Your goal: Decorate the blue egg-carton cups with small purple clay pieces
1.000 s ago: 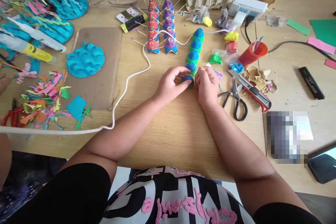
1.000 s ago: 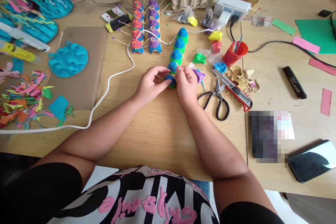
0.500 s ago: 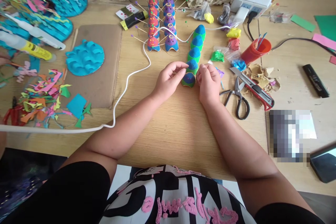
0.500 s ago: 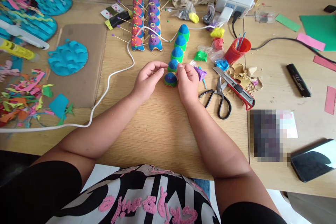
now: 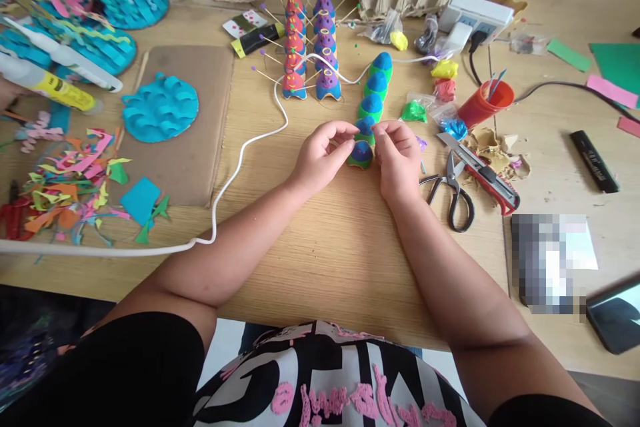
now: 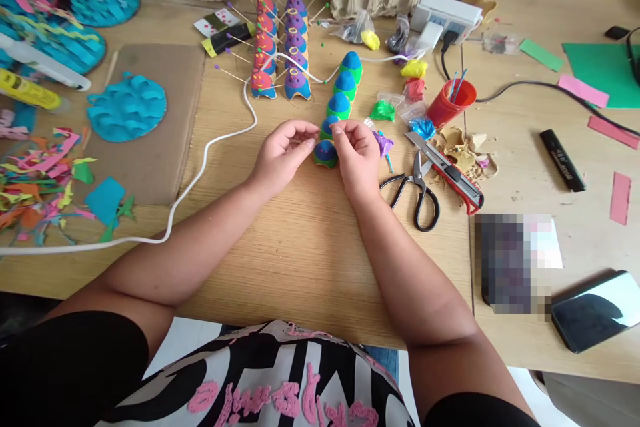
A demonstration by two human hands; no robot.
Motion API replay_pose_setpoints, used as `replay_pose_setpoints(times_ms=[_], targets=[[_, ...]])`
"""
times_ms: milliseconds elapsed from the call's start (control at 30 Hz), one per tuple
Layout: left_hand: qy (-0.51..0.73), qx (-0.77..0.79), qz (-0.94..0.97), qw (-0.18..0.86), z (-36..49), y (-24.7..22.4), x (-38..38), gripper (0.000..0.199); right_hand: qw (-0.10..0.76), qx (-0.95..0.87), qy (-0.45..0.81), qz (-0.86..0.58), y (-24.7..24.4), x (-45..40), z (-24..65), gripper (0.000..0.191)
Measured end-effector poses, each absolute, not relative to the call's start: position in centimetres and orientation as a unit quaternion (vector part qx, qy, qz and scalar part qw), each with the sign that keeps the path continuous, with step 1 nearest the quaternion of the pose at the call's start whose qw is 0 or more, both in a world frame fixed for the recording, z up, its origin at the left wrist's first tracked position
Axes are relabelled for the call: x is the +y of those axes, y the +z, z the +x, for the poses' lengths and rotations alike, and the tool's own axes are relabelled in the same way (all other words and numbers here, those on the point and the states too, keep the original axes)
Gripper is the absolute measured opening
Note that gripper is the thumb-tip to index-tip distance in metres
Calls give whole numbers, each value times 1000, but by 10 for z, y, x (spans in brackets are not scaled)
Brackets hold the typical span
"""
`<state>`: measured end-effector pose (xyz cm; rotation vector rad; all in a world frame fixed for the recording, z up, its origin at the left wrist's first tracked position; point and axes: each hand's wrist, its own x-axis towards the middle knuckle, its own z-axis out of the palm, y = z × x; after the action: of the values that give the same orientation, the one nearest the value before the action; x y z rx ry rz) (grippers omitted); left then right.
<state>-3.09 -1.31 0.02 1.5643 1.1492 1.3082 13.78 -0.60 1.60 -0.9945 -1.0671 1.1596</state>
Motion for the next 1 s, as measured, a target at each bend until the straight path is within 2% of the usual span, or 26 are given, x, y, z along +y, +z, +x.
replay_pose_setpoints(times_ms=[167, 433, 600, 1000], targets=[[529, 450, 623, 360, -29, -1, -15, 21, 596, -465, 484, -441, 15, -6, 138, 54], [523, 447, 657, 309, -27, 1, -16, 22, 595, -463, 475, -453, 14, -4, 138, 64], [536, 441, 658, 292, -28, 1, -16, 22, 606, -462, 480, -435, 17, -3, 140, 58], [552, 431, 660, 272, -27, -1, -14, 21, 598, -427, 491, -468, 29, -6, 134, 68]])
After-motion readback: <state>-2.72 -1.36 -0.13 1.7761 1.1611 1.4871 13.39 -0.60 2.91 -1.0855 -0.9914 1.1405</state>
